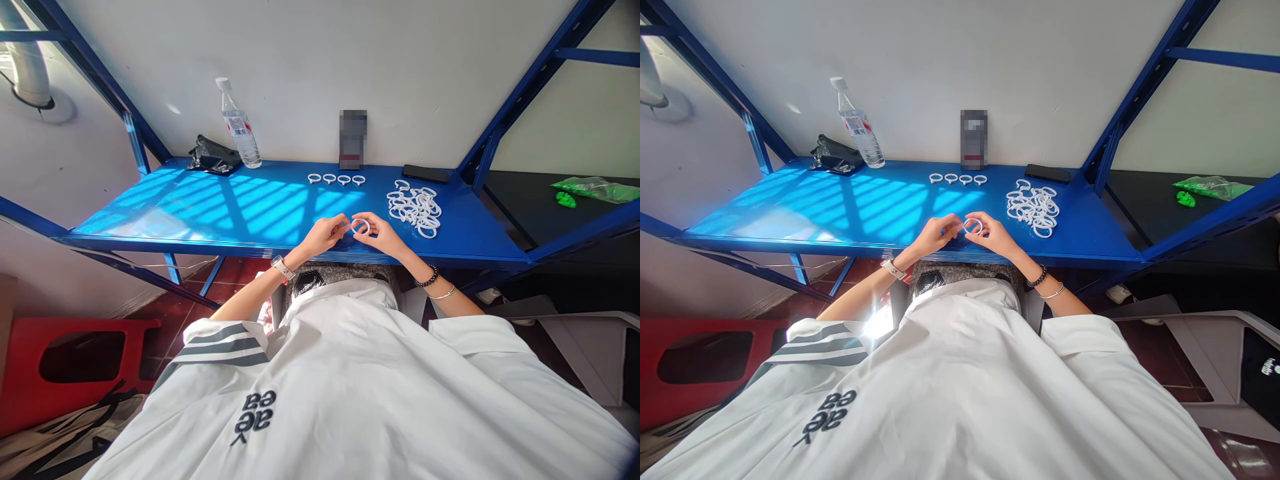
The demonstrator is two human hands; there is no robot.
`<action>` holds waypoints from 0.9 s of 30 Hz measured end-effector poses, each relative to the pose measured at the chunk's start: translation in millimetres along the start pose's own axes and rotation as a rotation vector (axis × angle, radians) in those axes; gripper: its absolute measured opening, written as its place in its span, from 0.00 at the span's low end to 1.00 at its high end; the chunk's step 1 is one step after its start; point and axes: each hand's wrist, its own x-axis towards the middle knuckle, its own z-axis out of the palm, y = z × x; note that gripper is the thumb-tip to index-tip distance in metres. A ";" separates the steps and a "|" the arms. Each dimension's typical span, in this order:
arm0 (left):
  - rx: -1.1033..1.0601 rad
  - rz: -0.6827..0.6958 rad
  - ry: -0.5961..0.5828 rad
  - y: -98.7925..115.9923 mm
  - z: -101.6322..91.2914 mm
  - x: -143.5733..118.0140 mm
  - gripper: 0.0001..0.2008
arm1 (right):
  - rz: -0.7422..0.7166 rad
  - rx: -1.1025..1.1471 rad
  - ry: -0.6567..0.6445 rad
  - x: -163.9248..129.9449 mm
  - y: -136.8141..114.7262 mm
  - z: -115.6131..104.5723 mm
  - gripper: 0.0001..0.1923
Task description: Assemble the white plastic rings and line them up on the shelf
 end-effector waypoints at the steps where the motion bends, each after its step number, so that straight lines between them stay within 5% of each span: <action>1: 0.002 0.001 0.000 0.1 -0.1 -0.1 0.20 | -0.001 -0.009 -0.002 -0.3 -1.0 0.2 0.25; 27: 0.054 0.021 -0.008 -6.2 2.6 1.3 0.23 | -0.016 -0.055 0.020 -0.6 -1.6 1.6 0.24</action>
